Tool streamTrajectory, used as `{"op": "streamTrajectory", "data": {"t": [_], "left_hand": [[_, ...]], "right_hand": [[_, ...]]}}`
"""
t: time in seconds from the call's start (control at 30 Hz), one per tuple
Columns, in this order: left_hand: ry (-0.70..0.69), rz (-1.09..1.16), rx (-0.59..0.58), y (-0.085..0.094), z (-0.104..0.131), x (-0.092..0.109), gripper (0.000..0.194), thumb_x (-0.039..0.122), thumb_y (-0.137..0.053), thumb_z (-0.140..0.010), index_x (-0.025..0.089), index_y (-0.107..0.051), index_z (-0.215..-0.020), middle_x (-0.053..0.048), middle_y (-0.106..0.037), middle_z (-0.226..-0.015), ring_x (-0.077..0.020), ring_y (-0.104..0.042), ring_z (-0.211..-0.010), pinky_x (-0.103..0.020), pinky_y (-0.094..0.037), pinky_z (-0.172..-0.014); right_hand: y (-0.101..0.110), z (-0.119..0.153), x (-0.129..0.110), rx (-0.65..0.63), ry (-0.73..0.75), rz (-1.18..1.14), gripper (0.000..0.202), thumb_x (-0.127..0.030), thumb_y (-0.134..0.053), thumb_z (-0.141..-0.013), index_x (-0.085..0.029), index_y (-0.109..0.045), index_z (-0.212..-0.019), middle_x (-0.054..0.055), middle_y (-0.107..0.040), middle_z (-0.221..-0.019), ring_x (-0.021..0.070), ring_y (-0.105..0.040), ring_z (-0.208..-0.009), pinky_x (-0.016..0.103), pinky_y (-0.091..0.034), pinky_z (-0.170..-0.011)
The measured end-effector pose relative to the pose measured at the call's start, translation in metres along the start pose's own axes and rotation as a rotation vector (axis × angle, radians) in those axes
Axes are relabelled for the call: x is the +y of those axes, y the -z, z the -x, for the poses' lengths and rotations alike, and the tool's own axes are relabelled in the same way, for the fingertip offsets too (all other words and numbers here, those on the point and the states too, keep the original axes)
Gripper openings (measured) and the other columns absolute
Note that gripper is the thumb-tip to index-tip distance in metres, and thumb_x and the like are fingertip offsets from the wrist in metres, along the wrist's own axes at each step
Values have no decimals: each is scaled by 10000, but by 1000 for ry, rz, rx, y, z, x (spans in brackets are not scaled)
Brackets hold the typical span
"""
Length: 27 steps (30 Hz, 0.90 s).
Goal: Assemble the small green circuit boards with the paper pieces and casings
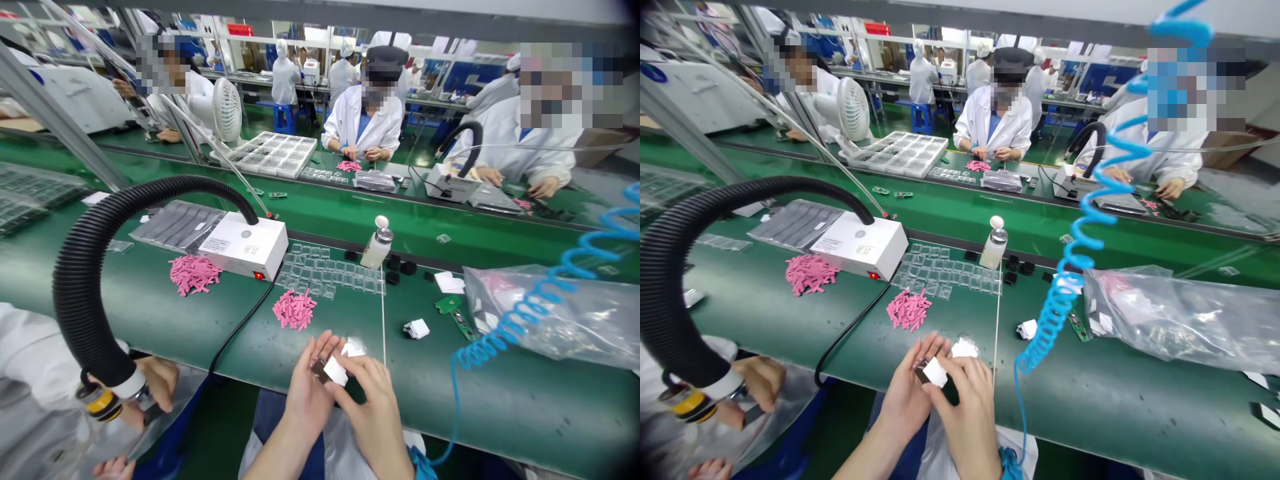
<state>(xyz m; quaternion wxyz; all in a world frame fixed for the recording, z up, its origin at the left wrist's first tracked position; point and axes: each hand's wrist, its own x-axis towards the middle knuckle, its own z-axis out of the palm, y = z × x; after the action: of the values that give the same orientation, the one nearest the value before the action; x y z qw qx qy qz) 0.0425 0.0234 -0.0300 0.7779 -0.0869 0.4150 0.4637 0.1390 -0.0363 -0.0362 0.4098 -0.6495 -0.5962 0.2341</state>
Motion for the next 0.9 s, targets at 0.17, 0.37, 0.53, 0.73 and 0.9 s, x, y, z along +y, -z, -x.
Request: {"op": "streamTrajectory", "data": {"t": [0.17,0.37,0.53,0.73,0.9], "left_hand": [[27,6,-11,-2,0,-6,197,231,-538,-875,104,-656,-967,-113,-683,-1004,-213,-648,-991,-317,-524,-857],[2,3,-64,1,1,-7,194,234,-532,-880,114,-654,-971,-112,-682,-1017,-208,-637,-1019,-307,-534,-836],[-34,-15,-36,-1,3,-8,202,231,-503,-896,114,-658,-952,-121,-687,-999,-194,-649,-993,-313,-533,-855],[-47,-47,-32,-2,7,-8,196,228,-511,-893,117,-656,-965,-112,-692,-984,-190,-651,-978,-301,-546,-817],[-57,-76,-49,-1,8,-9,196,235,-516,-890,118,-662,-951,-107,-700,-937,-181,-664,-923,-278,-543,-788]], "right_hand": [[-8,1,-3,57,29,153,124,-300,-688,-796,-260,-633,-899,13,-645,-878,240,-579,-871,373,-400,-793],[-8,-1,-5,76,-1,184,152,-328,-720,-757,-264,-613,-843,6,-656,-864,239,-589,-815,358,-402,-738],[-9,-1,-4,71,-47,153,187,-320,-749,-722,-246,-594,-794,3,-633,-803,237,-564,-799,358,-389,-740],[-12,-2,-3,30,-144,123,240,-256,-785,-653,-233,-574,-764,-4,-618,-785,236,-555,-789,348,-388,-721],[-12,-1,-5,42,-145,106,239,-220,-769,-653,-234,-565,-777,-4,-615,-791,235,-553,-787,339,-391,-716]]}}
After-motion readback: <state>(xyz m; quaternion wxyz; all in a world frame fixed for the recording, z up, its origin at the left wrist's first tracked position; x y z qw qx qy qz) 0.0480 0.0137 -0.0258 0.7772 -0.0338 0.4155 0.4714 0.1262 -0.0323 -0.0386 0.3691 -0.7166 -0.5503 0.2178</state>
